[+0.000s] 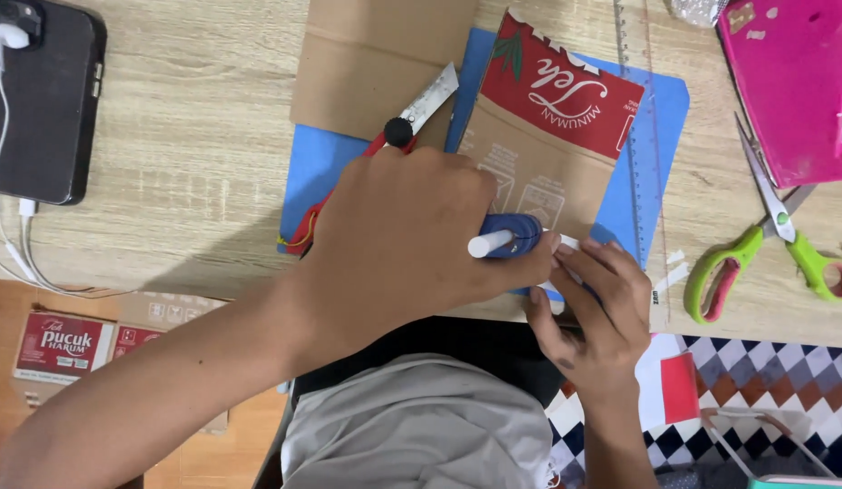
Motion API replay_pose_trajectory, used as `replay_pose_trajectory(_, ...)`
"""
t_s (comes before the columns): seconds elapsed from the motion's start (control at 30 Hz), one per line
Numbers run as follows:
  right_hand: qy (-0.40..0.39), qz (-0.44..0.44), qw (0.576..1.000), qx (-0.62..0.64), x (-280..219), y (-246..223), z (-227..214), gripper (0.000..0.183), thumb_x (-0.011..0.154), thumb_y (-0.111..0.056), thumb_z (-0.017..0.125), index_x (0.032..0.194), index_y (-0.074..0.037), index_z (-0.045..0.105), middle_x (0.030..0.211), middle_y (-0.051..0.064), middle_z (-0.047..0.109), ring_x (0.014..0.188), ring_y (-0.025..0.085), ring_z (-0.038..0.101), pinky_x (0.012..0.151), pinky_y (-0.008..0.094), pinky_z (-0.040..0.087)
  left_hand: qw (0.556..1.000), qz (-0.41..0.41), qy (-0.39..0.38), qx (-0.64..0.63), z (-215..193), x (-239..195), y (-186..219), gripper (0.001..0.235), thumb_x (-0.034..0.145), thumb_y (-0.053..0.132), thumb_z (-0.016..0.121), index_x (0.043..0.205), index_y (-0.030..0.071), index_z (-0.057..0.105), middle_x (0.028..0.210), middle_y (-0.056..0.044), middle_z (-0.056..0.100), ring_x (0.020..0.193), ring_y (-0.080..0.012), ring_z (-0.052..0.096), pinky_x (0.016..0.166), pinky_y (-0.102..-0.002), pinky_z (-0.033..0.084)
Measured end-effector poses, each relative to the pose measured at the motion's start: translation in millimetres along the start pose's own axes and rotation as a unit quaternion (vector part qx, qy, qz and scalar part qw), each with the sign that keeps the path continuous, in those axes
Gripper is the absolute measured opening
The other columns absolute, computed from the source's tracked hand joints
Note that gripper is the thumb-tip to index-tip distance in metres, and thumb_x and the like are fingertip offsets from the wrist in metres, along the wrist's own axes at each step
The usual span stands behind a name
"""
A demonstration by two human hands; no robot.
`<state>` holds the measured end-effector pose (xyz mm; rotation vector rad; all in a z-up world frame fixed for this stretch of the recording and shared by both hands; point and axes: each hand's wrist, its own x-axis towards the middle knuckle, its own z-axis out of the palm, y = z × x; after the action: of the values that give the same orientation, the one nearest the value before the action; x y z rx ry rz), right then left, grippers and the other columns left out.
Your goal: The person assembles a small cardboard box by cutting a piece of cardboard with a utility knife, applying hot glue to attach a white foam insert, and gluing cardboard flaps to form the box structure. They trim excess cardboard with scissors and reinforce seams with additional glue.
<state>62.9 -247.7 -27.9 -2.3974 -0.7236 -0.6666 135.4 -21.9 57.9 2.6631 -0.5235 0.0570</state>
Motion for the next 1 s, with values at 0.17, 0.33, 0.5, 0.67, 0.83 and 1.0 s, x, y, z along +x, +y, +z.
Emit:
replay_pose_trajectory(0.17, -0.006, 0.008, 1.000, -0.007, -6.1, 2.6, 1.1, 0.015, 0.095, -0.004, 0.075, 0.108, 0.001, 0.072, 0.120, 0.016, 0.068, 0.117, 0.040, 0.064, 0.114, 0.054, 0.048, 0.999, 0.023, 0.008, 0.043, 3.5, -1.2, 0.5, 0.066, 0.093, 0.071, 0.061, 0.059, 0.015, 0.061, 0.055, -0.003, 0.059, 0.047, -0.0252, 0.058, 0.039, -0.042, 0.038)
replay_pose_trajectory(0.33, -0.003, 0.005, 1.000, -0.012, -4.1, 2.1, 0.8, 0.013, 0.094, -0.004, 0.075, 0.105, 0.002, 0.073, 0.117, 0.016, 0.068, 0.115, 0.040, 0.064, 0.113, 0.055, 0.048, 0.997, 0.040, 0.010, 0.058, 4.8, 0.3, 1.7, 0.069, 0.092, 0.075, 0.063, 0.061, 0.013, 0.063, 0.059, -0.003, 0.060, 0.046, -0.0247, 0.057, 0.041, -0.041, 0.039)
replay_pose_trajectory(0.5, -0.004, 0.009, 1.000, -0.013, -6.4, 2.8, 1.8, 0.017, 0.094, -0.008, 0.076, 0.109, -0.001, 0.074, 0.117, 0.014, 0.068, 0.115, 0.039, 0.064, 0.112, 0.056, 0.048, 0.998, 0.039, 0.009, 0.039, 3.6, -0.9, 1.3, 0.063, 0.094, 0.068, 0.061, 0.060, 0.015, 0.061, 0.060, 0.000, 0.056, 0.045, -0.0238, 0.055, 0.036, -0.039, 0.035)
replay_pose_trajectory(0.67, -0.003, 0.018, 1.000, -0.002, -2.7, 0.9, 0.8, 0.017, 0.096, -0.011, 0.075, 0.110, -0.002, 0.074, 0.118, 0.012, 0.068, 0.115, 0.036, 0.063, 0.110, 0.054, 0.050, 0.998, 0.030, -0.031, 0.040, 0.1, 1.2, -1.2, 0.064, 0.094, 0.071, 0.056, 0.064, 0.016, 0.064, 0.064, 0.000, 0.061, 0.048, -0.0249, 0.060, 0.036, -0.040, 0.038)
replay_pose_trajectory(0.83, -0.020, 0.026, 0.999, 0.034, -0.3, -0.1, -3.1, 0.019, 0.096, -0.008, 0.075, 0.112, 0.001, 0.073, 0.119, 0.014, 0.066, 0.118, 0.038, 0.061, 0.107, 0.054, 0.055, 0.998, 0.038, -0.012, 0.053, 3.9, -0.4, -2.3, 0.066, 0.095, 0.074, 0.059, 0.062, 0.016, 0.062, 0.062, 0.001, 0.060, 0.046, -0.0252, 0.058, 0.035, -0.040, 0.037)
replay_pose_trajectory(1.0, -0.027, 0.027, 0.999, 0.033, -0.3, 0.6, -4.7, 0.019, 0.095, -0.003, 0.078, 0.113, 0.002, 0.073, 0.121, 0.015, 0.065, 0.119, 0.039, 0.058, 0.108, 0.055, 0.055, 0.994, 0.034, -0.035, 0.095, 0.2, 0.9, -2.3, 0.072, 0.095, 0.080, 0.056, 0.063, 0.016, 0.066, 0.062, 0.002, 0.062, 0.047, -0.0240, 0.061, 0.036, -0.040, 0.041)
